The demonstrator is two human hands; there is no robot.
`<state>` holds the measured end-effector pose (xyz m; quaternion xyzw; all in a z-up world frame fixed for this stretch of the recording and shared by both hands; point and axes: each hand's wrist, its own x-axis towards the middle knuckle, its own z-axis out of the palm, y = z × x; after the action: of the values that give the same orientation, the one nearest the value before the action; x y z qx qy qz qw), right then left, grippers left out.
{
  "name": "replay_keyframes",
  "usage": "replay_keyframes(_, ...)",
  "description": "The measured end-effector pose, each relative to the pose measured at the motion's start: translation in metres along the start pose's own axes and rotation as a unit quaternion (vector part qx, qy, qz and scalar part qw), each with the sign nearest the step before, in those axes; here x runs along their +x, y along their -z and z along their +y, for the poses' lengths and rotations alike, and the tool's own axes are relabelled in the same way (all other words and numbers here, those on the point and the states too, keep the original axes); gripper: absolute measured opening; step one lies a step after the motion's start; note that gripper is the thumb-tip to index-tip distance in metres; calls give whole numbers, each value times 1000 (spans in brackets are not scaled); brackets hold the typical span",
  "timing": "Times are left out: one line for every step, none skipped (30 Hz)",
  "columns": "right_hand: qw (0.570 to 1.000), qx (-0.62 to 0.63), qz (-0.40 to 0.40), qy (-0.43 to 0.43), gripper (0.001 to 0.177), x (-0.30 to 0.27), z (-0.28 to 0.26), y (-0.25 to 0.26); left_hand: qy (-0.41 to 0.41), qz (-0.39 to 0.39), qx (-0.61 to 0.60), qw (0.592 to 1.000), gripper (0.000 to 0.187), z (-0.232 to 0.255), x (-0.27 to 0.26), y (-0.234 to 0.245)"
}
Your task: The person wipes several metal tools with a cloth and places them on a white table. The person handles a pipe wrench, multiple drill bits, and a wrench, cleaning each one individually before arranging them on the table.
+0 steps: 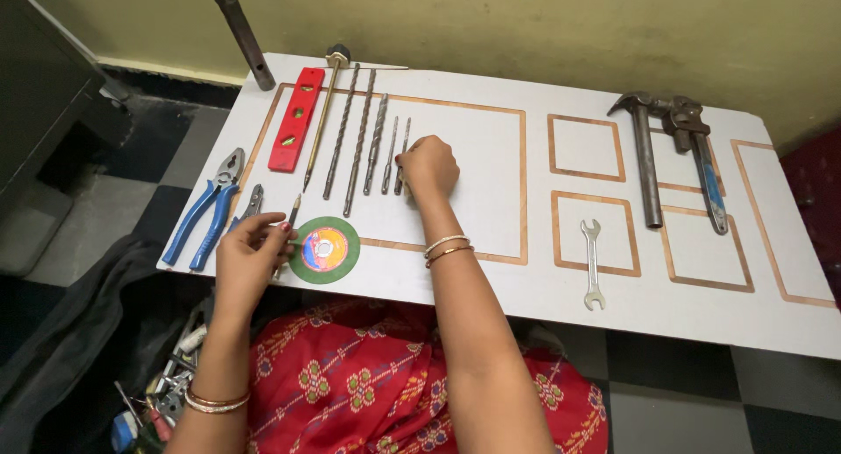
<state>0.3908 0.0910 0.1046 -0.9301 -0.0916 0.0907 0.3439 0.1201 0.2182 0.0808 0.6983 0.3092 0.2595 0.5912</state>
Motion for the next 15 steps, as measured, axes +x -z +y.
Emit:
replay_keyframes(1000,3,-1,0,16,-1,0,0,-3,0,-5,1000,26,3,0,1)
replay_keyframes(1000,15,3,-5,18,-1,0,0,-7,1,-11,1000,26,6,-1,2)
replay_keyframes(1000,26,7,-11,20,-1,1,0,-2,10,-8,1000,26,8,-2,4)
replay_keyframes(999,38,11,-16,22,-2,2,0,2,19,-5,1000,25,10,-2,6)
replay_keyframes(998,53,14,-12,23,-3,5,1,8,27,-3,1000,25,11,-4,8)
replay_keyframes(997,69,18,-8,24,-4,8,3,-11,31,-4,999,25,12,-5,11)
replay_keyframes(996,84,20,-3,25,-5,12,5,-30,34,-4,999,24,13,-8,17)
replay_keyframes(994,109,21,7,26,-7,15,7,-48,38,-5,998,24,13,-10,23)
replay_keyframes(991,134,22,17,27,-10,20,10,-45,45,-3,998,23,12,-13,28)
replay_keyframes(987,159,22,27,27,-14,25,14,-42,53,-1,998,23,11,-17,34)
replay_keyframes(981,189,11,34,28,-19,30,18,-39,60,1,997,23,11,-22,39)
replay_keyframes(975,219,0,40,29,-24,35,22,-41,59,15,997,24,10,-27,42)
replay_keyframes(967,248,-10,47,29,-30,39,27,-44,58,29,997,24,9,-32,43)
replay_keyframes(965,259,-22,45,29,-36,43,32,-46,56,42,996,25,9,-36,43)
replay_keyframes(961,271,-34,43,29,-42,46,36,-48,68,111,990,26,10,-40,42)
